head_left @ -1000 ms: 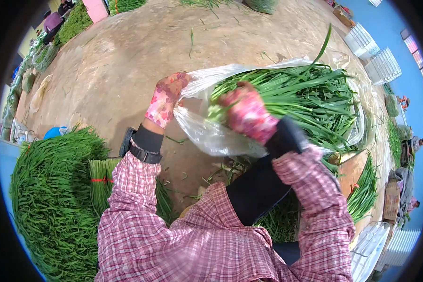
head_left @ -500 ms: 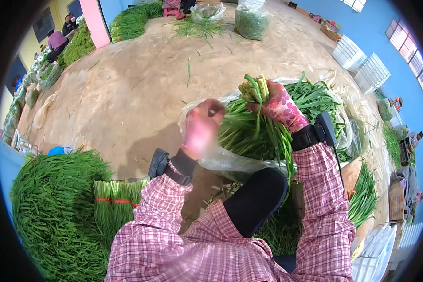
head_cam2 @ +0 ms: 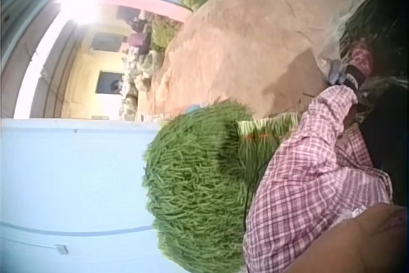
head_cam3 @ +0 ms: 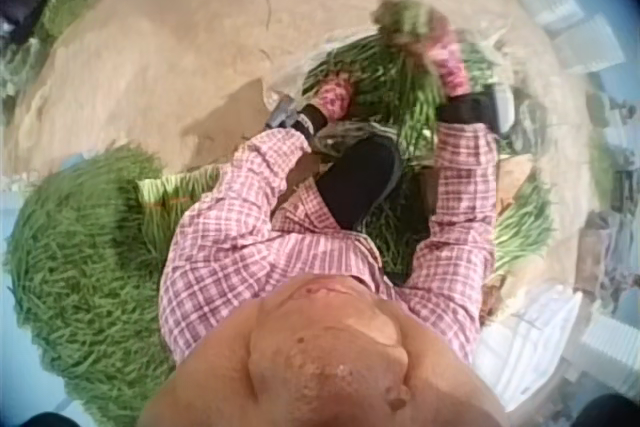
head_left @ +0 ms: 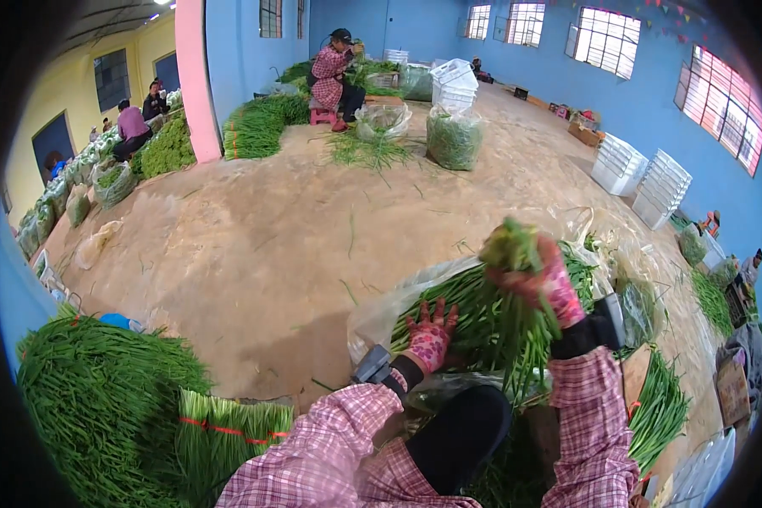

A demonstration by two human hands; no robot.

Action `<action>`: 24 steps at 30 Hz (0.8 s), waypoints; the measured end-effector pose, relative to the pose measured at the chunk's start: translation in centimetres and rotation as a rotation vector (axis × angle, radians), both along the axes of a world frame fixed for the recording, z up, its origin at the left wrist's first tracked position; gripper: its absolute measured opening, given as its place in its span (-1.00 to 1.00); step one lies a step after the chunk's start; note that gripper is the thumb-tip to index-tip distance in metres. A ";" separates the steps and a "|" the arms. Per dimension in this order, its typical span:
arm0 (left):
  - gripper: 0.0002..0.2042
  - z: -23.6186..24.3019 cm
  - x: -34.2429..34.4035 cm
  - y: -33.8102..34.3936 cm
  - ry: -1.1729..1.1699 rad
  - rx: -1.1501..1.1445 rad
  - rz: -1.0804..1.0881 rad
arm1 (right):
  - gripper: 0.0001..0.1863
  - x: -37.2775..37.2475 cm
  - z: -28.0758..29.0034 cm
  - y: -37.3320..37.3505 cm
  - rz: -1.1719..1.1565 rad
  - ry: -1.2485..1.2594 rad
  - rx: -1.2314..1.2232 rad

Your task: The person takes bunches of chives from a plastic bag, aligns the stems, and secures each bunch with a red plastic tie. They use a knife to trim the root ends of the chives on a wooden board before placing the tied bunches onto a pile.

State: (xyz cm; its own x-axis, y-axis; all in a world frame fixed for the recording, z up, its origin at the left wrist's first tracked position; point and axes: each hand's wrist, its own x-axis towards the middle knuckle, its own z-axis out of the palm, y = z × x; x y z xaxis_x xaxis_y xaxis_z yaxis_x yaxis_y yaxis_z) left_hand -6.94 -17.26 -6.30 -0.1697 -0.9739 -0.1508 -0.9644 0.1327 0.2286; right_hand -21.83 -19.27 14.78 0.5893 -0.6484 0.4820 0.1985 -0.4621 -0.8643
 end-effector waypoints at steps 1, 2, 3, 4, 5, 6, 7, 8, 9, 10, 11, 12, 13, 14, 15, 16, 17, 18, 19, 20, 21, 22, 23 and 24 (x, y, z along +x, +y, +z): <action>0.16 0.6 0.7 0.7 0.026 0.008 0.016 | -0.39 -0.7 1.5 0.3 -0.032 -0.036 0.022; 0.16 1.0 0.6 0.7 0.028 -0.001 0.001 | -0.36 -2.1 3.2 0.6 -0.089 -0.065 0.034; 0.14 1.5 0.6 0.9 0.039 -0.007 -0.003 | -0.37 -4.5 4.6 -0.2 -0.142 -0.102 -0.107; 0.13 1.8 0.3 0.9 0.051 -0.012 -0.017 | -0.37 -6.9 5.9 -0.8 -0.203 -0.135 -0.249; 0.12 2.0 0.7 1.1 0.060 -0.013 -0.005 | -0.40 -7.4 8.5 0.1 -0.170 -0.177 -0.330; 0.12 1.7 1.0 0.8 0.061 -0.018 -0.007 | -0.43 -8.0 11.9 2.2 -0.144 -0.212 -0.416; 0.10 1.0 0.8 0.0 -0.001 0.006 -0.022 | -0.45 -8.8 14.2 4.2 -0.321 -0.228 -0.415; 0.09 0.8 0.5 0.1 -0.065 0.037 -0.038 | -0.46 -9.6 15.3 5.4 -0.500 -0.243 -0.402; 0.06 0.7 0.1 0.0 -0.070 0.010 -0.054 | -0.46 -10.3 15.9 5.8 -0.516 -0.240 -0.402; 0.06 0.5 0.6 0.2 -0.075 0.006 -0.055 | -0.54 -10.6 16.6 5.7 -0.574 -0.241 -0.444; 0.07 0.0 1.0 0.2 -0.044 -0.014 -0.048 | -0.62 -11.0 17.3 5.7 -0.632 -0.241 -0.485; 0.07 -0.5 1.3 0.0 -0.012 -0.033 -0.040 | -0.64 -11.9 18.2 6.1 -0.615 -0.325 -0.494; 0.06 -0.7 0.8 -0.6 -0.132 0.006 -0.006 | -0.65 -12.2 19.7 7.9 -0.665 -0.298 -0.532; 0.06 -0.1 0.6 -0.3 -0.134 0.011 -0.018 | -0.67 -12.9 20.4 9.5 -0.723 -0.274 -0.557; 0.05 0.6 0.5 0.0 -0.101 0.009 -0.032 | -0.70 -13.6 20.9 9.8 -0.792 -0.280 -0.551; 0.04 1.3 0.9 0.3 -0.071 0.002 -0.035 | -0.70 -14.3 21.1 9.7 -0.792 -0.287 -0.548; 0.00 1.7 1.2 0.6 -0.065 -0.039 -0.054 | -0.71 -15.3 21.5 9.9 -0.842 -0.255 -0.608; 0.00 2.4 1.5 0.7 -0.067 -0.040 -0.054 | -0.73 -16.2 21.8 10.0 -0.889 -0.222 -0.666; -0.01 4.0 2.3 1.1 -0.095 0.021 -0.029 | -0.74 -16.8 22.1 9.8 -0.946 -0.210 -0.651; -0.02 5.7 2.5 1.3 -0.121 0.084 -0.018 | -0.74 -16.8 21.8 10.0 -0.944 -0.211 -0.651; -0.17 8.4 2.0 2.4 -0.172 0.064 -0.028 | -0.74 -17.0 21.2 10.1 -0.997 -0.212 -0.704; -0.17 11.1 1.6 3.1 -0.173 0.065 -0.026 | -0.73 -17.0 20.6 10.1 -1.042 -0.215 -0.758; -0.21 13.9 0.0 3.4 0.053 0.204 -0.216 | -0.77 -18.4 20.5 10.9 -0.983 -0.157 -0.756; -0.25 15.1 -1.5 3.5 0.275 0.359 -0.391 | -0.77 -18.3 19.3 11.2 -1.001 -0.148 -0.752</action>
